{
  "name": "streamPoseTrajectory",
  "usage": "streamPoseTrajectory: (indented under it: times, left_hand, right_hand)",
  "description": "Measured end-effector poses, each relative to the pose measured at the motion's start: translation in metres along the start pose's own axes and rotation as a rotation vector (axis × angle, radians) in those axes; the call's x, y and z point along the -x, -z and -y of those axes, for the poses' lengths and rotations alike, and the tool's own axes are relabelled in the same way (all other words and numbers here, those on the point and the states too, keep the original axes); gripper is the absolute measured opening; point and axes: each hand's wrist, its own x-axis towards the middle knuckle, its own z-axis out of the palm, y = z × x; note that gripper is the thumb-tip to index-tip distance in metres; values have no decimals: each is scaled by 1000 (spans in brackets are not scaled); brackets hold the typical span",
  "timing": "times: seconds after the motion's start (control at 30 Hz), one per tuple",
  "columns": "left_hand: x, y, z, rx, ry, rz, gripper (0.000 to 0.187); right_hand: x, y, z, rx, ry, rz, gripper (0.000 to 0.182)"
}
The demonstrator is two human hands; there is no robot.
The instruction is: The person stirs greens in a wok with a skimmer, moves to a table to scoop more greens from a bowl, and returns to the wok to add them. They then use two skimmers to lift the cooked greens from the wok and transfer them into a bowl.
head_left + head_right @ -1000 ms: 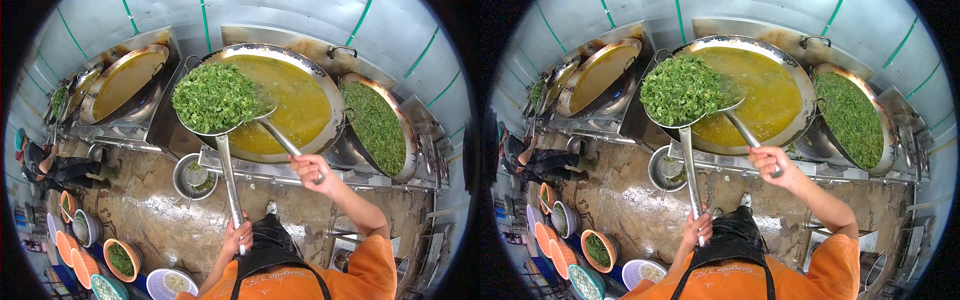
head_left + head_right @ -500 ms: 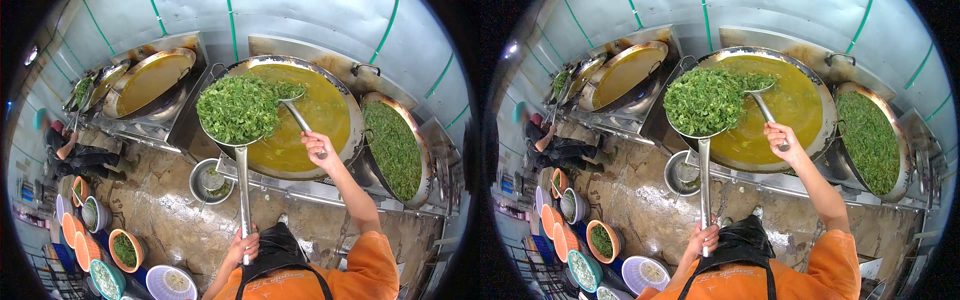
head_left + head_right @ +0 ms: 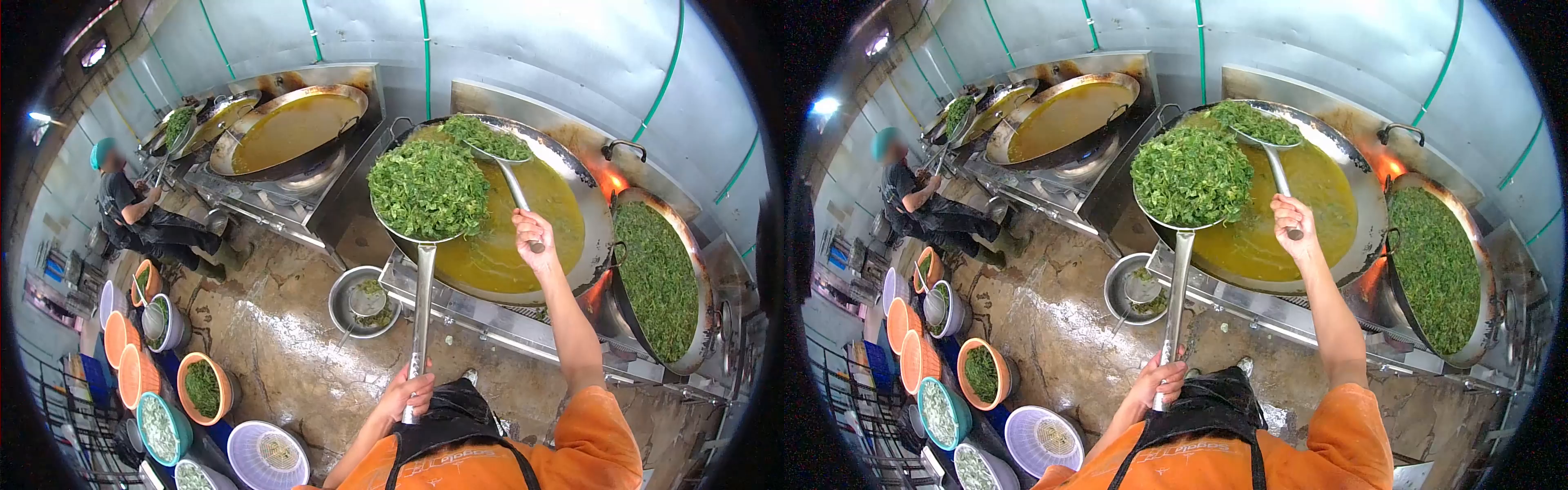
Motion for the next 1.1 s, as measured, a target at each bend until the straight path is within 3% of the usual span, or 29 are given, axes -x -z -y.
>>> streamPoseTrajectory:
  times: [0.27, 0.5, 0.63, 0.7, 0.83, 0.97, 1.03, 1.1]
  left_hand:
    - [7, 4, -19, -52, 40, 21, 24]
    - [15, 16, -39, -104, 79, 5, 25]
    - [18, 23, -49, -109, 114, 18, 24]
    - [18, 26, -52, -111, 121, 55, 25]
    - [18, 31, -55, -116, 144, 27, 28]
    - [16, 38, -57, -143, 144, 111, 29]
    - [14, 38, -51, -156, 143, 120, 28]
    - [14, 36, -48, -168, 153, 128, 27]
  right_hand:
    - [29, -31, -4, 44, 93, 20, 10]
    - [84, -84, -23, 296, 218, -26, 13]
    - [117, -103, -53, 631, 327, -143, 19]
    - [129, -109, -80, 981, 405, -401, 25]
    - [153, -80, -118, 1437, 352, -535, 39]
    - [177, -51, -174, 1910, 92, -780, 44]
    - [182, -18, -195, 2324, 73, -641, 56]
    - [173, -14, -223, 2338, -74, -739, 68]
